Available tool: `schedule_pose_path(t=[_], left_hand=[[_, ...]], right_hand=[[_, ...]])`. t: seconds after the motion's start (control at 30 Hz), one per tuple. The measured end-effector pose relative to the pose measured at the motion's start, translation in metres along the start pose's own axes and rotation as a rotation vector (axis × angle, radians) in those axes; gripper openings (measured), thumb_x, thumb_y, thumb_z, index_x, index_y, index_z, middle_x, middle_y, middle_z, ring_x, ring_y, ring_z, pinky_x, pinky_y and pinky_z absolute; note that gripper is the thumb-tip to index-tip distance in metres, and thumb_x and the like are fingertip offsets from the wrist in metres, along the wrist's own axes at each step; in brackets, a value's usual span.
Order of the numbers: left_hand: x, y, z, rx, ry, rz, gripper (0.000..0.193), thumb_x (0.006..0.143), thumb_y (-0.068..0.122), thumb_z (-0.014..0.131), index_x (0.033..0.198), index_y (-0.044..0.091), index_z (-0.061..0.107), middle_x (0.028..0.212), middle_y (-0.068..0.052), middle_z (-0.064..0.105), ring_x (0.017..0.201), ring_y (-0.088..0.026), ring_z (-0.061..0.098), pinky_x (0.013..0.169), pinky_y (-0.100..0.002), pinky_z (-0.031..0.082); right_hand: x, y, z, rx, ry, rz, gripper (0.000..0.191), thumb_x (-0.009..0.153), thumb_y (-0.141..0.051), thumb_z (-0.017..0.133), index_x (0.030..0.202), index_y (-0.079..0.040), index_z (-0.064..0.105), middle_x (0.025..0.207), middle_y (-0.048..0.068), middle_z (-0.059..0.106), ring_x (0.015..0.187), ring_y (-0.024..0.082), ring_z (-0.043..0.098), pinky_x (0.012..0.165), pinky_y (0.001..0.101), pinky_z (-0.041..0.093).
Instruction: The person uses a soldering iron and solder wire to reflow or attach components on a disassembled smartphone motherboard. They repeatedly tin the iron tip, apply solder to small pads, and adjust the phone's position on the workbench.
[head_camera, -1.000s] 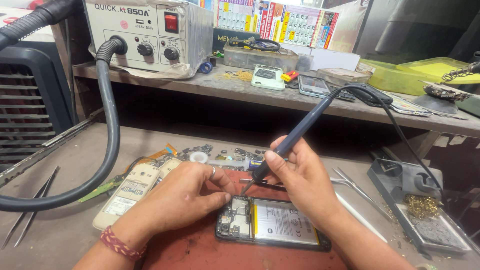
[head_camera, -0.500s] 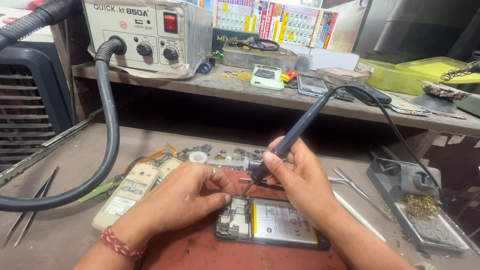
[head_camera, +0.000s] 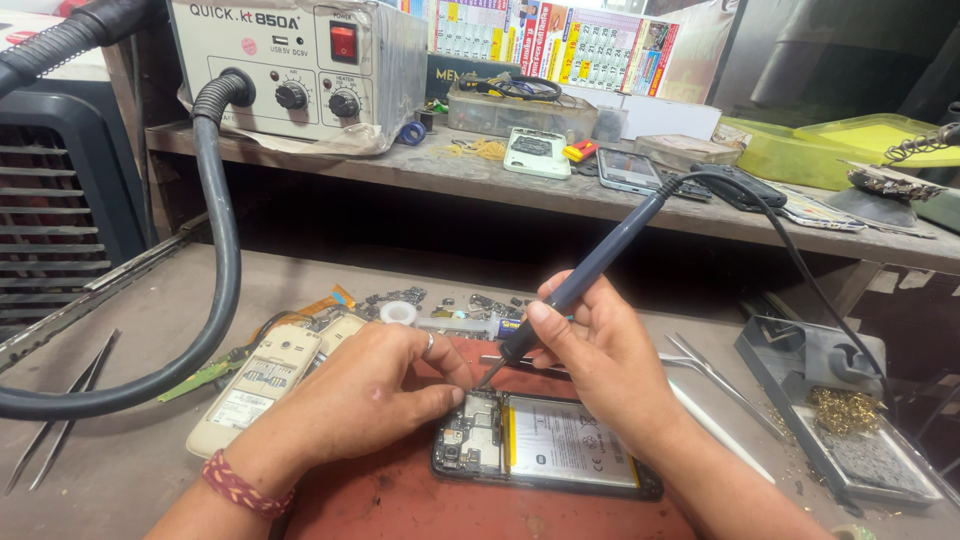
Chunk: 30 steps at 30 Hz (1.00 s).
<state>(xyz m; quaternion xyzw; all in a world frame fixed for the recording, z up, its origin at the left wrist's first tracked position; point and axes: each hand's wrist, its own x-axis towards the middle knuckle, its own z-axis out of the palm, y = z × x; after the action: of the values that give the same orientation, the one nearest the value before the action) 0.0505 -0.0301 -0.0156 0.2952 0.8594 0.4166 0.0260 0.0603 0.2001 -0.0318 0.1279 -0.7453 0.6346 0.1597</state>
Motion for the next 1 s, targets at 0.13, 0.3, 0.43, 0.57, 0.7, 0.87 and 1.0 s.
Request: schedule_pose_path(t=[0.13, 0.3, 0.43, 0.57, 0.7, 0.87, 1.0], left_hand=[[0.0001, 0.0001, -0.0004, 0.014, -0.002, -0.006, 0.016, 0.08, 0.02, 0.074, 0.092, 0.013, 0.081, 0.081, -0.006, 0.083, 0.077, -0.013, 0.08, 0.073, -0.03, 0.059], [-0.0002, 0.0001, -0.0005, 0.018, -0.004, 0.001, 0.017, 0.079, 0.02, 0.075, 0.093, 0.014, 0.082, 0.082, -0.006, 0.084, 0.077, -0.013, 0.08, 0.074, -0.03, 0.059], [-0.0009, -0.0002, -0.0012, 0.015, 0.002, 0.014, 0.016, 0.079, 0.02, 0.075, 0.092, 0.014, 0.081, 0.082, -0.006, 0.083, 0.077, -0.014, 0.08, 0.073, -0.03, 0.059], [-0.0009, -0.0009, -0.0015, 0.035, 0.011, 0.021, 0.015, 0.079, 0.02, 0.075, 0.091, 0.014, 0.081, 0.081, -0.006, 0.083, 0.077, -0.014, 0.079, 0.074, -0.031, 0.059], [-0.0013, -0.0013, -0.0017, 0.052, 0.016, 0.04, 0.018, 0.076, 0.017, 0.073, 0.091, 0.014, 0.081, 0.081, -0.006, 0.083, 0.077, -0.015, 0.079, 0.074, -0.031, 0.059], [-0.0017, 0.0002, -0.0015, 0.047, 0.014, 0.025, 0.016, 0.078, 0.021, 0.076, 0.092, 0.015, 0.082, 0.081, -0.005, 0.083, 0.079, -0.015, 0.08, 0.074, -0.031, 0.059], [-0.0019, 0.0006, -0.0013, 0.053, 0.017, 0.045, 0.019, 0.075, 0.017, 0.075, 0.093, 0.016, 0.082, 0.081, -0.005, 0.083, 0.079, -0.015, 0.079, 0.074, -0.031, 0.058]], right_hand=[[0.0001, 0.0003, -0.0001, -0.021, 0.006, 0.012, 0.024, 0.095, -0.017, 0.064, 0.114, -0.005, 0.055, 0.094, 0.005, 0.066, 0.079, 0.01, 0.069, 0.066, 0.0254, 0.057], [0.0001, 0.0008, -0.0005, -0.01, -0.007, 0.005, 0.024, 0.095, -0.017, 0.064, 0.113, -0.005, 0.055, 0.094, 0.005, 0.067, 0.079, 0.01, 0.068, 0.066, 0.0253, 0.057], [-0.0001, -0.0003, 0.001, -0.003, -0.006, 0.008, 0.024, 0.095, -0.017, 0.064, 0.113, -0.005, 0.055, 0.094, 0.005, 0.066, 0.079, 0.01, 0.068, 0.066, 0.0253, 0.057], [-0.0007, -0.0021, 0.0019, -0.031, 0.001, 0.013, 0.024, 0.095, -0.018, 0.064, 0.113, -0.005, 0.055, 0.093, 0.005, 0.066, 0.08, 0.01, 0.069, 0.066, 0.0253, 0.057], [-0.0015, -0.003, 0.0023, -0.033, -0.005, 0.02, 0.023, 0.096, -0.019, 0.063, 0.113, -0.006, 0.054, 0.093, 0.005, 0.067, 0.082, 0.01, 0.07, 0.067, 0.025, 0.058], [-0.0014, -0.0032, 0.0013, -0.021, -0.005, 0.0, 0.023, 0.096, -0.017, 0.062, 0.114, -0.005, 0.055, 0.095, 0.006, 0.068, 0.083, 0.01, 0.07, 0.069, 0.0255, 0.058], [-0.002, -0.0023, -0.0015, 0.012, 0.011, -0.016, 0.023, 0.096, -0.016, 0.06, 0.115, -0.004, 0.055, 0.094, 0.007, 0.07, 0.084, 0.011, 0.071, 0.069, 0.0262, 0.058]])
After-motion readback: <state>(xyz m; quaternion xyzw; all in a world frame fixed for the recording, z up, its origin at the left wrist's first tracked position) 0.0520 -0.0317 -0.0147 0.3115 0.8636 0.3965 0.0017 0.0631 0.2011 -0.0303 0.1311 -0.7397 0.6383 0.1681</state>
